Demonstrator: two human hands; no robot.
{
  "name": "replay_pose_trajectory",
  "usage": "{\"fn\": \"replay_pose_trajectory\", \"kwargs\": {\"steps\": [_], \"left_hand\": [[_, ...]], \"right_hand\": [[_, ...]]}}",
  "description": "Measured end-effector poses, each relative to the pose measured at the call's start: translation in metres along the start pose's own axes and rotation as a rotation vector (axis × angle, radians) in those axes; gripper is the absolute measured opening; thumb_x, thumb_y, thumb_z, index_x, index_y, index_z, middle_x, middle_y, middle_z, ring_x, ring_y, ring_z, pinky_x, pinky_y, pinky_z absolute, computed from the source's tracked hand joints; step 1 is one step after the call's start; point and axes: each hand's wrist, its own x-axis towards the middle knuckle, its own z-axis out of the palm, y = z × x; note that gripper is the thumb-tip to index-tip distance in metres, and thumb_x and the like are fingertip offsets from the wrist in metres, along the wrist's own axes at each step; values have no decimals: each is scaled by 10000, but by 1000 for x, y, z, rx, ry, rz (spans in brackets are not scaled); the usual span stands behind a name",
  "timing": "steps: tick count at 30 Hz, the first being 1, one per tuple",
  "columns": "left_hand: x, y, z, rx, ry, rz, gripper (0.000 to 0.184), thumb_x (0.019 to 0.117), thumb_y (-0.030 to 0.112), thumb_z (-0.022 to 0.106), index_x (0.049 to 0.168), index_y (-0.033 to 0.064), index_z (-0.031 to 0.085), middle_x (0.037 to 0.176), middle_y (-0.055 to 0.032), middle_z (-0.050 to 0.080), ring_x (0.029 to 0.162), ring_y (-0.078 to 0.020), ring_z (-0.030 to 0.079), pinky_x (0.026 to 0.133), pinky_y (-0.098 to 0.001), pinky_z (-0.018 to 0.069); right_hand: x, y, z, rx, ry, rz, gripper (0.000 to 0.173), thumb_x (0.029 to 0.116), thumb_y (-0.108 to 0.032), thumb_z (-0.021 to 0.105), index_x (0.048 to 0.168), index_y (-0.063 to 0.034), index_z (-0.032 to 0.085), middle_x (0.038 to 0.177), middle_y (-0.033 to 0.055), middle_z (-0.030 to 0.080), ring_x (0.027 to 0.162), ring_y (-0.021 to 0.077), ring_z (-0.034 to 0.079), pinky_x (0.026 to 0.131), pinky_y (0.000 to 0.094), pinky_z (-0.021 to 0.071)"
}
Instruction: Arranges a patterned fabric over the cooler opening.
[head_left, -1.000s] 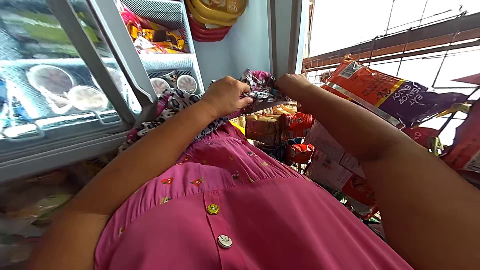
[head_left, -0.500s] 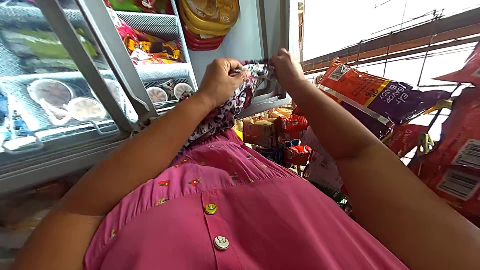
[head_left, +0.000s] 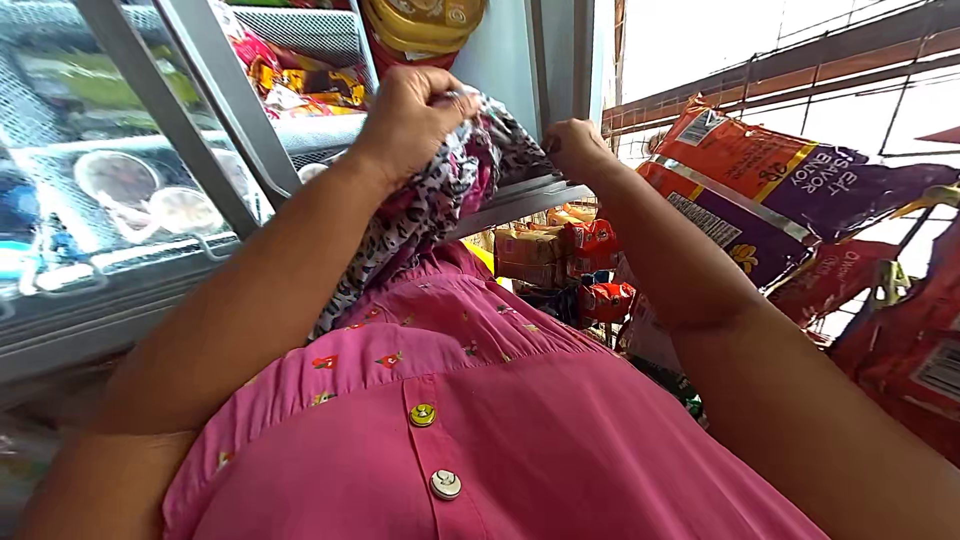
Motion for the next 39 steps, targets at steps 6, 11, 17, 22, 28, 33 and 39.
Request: {"fn": "replay_pose_trajectory", "kwargs": {"steps": [6,11,17,22,28,33,39], "left_hand": [[-3,-31,-5,-2,85,-107,211,1014,213,622,1042,18,697,856,21,654,727,30,564,732,-183,484],[-12,-33,-8,-12,80,-136,204,1017,205,625,1032,15,699,831,23,639,703,33,543,712,-172,465],[-28,-37,-19,-32,65,-127,185,1012,210,632,1026,37,697,829,41,633,709,37,542,716,-176,466],[-50,-33,-38,-53,141,-137,180,1012,200,629,1056,36,688,854,64,641,736,62,561,738,-150,479],[-71,-31,-58,-108,253,-96,140,1014,176,616,1058,59,678,884,111,647,782,85,586,767,-130,496],[-85,-13,-76,-107,354,-88,111,1028,191,597,1067,109,660,869,169,640,787,99,598,764,-125,508],[-94,9,-79,-131,378,13,78,1040,169,560,1037,158,638,863,187,651,811,74,634,771,-152,544]], "right_hand": [[18,-16,16,-246,-248,-46,200,981,-62,580,1083,38,719,1149,315,671,1151,529,613,903,736,466],[16,-15,5,-267,-300,-244,155,922,-24,660,1040,23,749,1058,288,704,1092,515,637,923,739,445],[10,-22,13,-201,-223,-359,116,908,30,654,979,51,744,990,285,715,1013,513,668,894,715,474],[11,-45,19,-122,-228,-494,127,922,16,644,974,74,745,948,267,727,939,453,699,897,641,496],[10,-104,48,79,-202,-574,102,885,5,691,948,68,741,961,237,736,945,395,709,909,600,512],[26,-130,46,499,139,-441,214,985,-106,614,1096,42,722,999,150,740,915,209,711,886,425,570],[-27,-111,-6,322,260,-296,307,963,-105,633,1232,41,602,1045,181,712,948,278,710,881,476,568]]}}
